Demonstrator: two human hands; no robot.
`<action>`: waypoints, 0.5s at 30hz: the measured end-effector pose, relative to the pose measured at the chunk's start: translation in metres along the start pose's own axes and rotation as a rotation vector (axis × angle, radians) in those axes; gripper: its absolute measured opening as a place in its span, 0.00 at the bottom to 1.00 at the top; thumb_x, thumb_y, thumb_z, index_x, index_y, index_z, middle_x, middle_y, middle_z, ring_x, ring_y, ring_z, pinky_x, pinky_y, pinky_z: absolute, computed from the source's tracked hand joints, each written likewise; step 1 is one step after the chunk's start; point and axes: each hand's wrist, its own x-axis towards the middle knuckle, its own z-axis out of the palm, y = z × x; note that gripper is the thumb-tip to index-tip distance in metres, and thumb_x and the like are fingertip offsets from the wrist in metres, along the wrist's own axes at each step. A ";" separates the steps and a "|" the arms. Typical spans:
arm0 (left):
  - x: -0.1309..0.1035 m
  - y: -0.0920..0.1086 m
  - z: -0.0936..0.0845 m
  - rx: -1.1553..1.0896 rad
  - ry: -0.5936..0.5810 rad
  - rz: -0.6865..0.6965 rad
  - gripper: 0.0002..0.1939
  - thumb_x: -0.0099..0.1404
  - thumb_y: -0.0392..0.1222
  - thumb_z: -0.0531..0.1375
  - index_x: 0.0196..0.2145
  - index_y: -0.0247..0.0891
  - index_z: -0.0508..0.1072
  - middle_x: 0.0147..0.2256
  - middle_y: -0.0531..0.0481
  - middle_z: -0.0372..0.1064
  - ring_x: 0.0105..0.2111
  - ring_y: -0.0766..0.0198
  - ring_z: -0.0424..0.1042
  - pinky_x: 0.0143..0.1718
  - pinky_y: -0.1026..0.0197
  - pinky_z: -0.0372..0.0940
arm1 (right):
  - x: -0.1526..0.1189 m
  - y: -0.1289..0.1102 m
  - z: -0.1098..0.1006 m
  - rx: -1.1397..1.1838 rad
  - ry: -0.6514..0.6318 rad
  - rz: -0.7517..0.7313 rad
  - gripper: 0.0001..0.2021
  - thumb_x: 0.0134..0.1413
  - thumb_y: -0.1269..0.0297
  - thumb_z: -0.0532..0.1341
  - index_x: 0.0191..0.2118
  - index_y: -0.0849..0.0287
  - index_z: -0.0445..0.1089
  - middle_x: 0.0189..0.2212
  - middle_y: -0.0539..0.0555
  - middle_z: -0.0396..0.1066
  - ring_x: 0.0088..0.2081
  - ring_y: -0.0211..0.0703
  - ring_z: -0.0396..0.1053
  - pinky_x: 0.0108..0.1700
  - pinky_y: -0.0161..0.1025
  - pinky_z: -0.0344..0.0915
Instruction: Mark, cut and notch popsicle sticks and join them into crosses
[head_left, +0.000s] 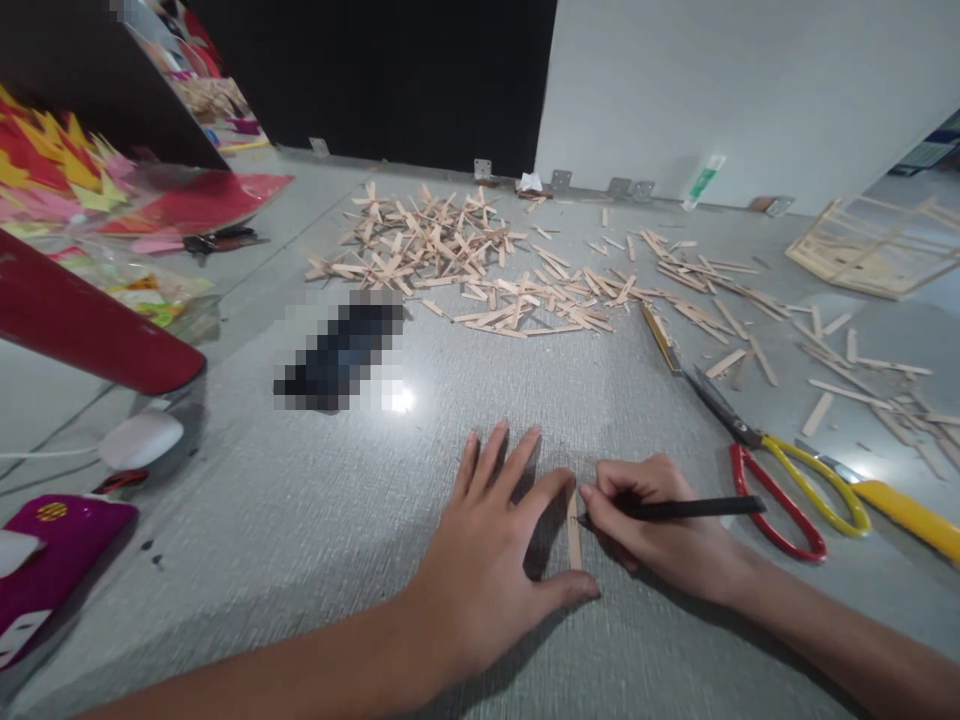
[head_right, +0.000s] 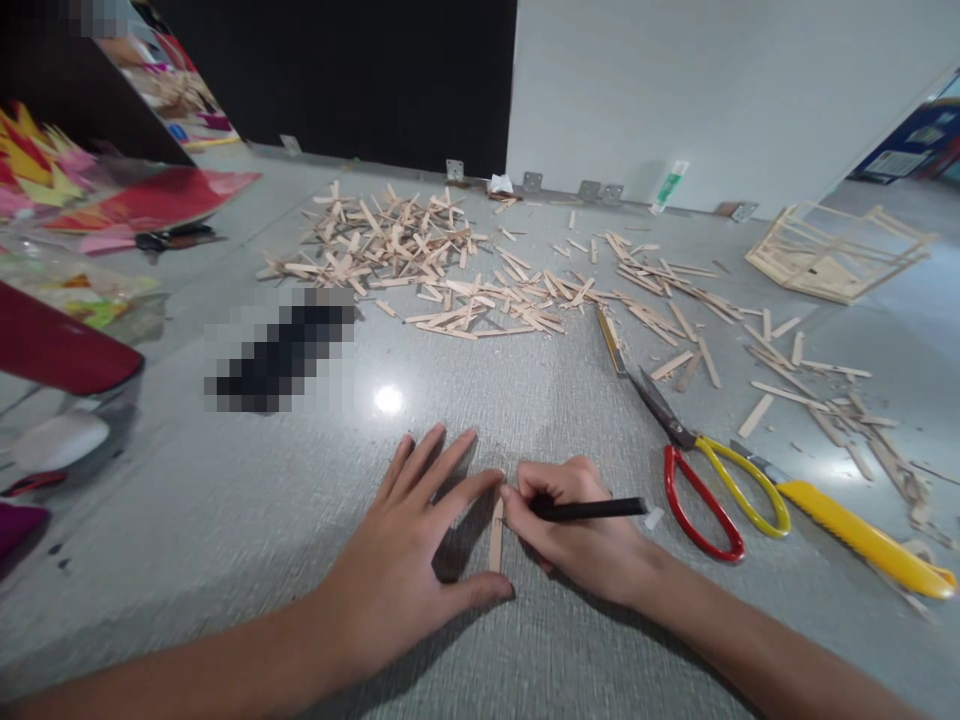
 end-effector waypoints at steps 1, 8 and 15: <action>0.000 0.000 0.000 -0.001 0.001 0.001 0.42 0.61 0.73 0.65 0.66 0.51 0.67 0.75 0.44 0.46 0.75 0.34 0.39 0.71 0.24 0.41 | 0.000 0.000 0.000 -0.005 0.003 -0.006 0.22 0.69 0.61 0.57 0.22 0.54 0.56 0.11 0.44 0.61 0.14 0.31 0.56 0.17 0.31 0.49; 0.000 -0.001 -0.001 -0.023 0.005 0.003 0.41 0.62 0.73 0.64 0.66 0.51 0.67 0.75 0.44 0.45 0.75 0.33 0.38 0.71 0.23 0.41 | 0.001 0.002 0.000 -0.070 0.024 -0.062 0.22 0.67 0.64 0.58 0.21 0.53 0.53 0.13 0.42 0.53 0.16 0.32 0.51 0.19 0.33 0.46; 0.000 0.001 -0.002 -0.031 0.000 -0.004 0.41 0.61 0.71 0.66 0.65 0.50 0.68 0.75 0.43 0.47 0.75 0.33 0.39 0.71 0.23 0.41 | 0.003 0.001 -0.001 -0.130 0.024 -0.120 0.22 0.65 0.67 0.59 0.21 0.54 0.50 0.19 0.42 0.44 0.21 0.33 0.44 0.23 0.37 0.43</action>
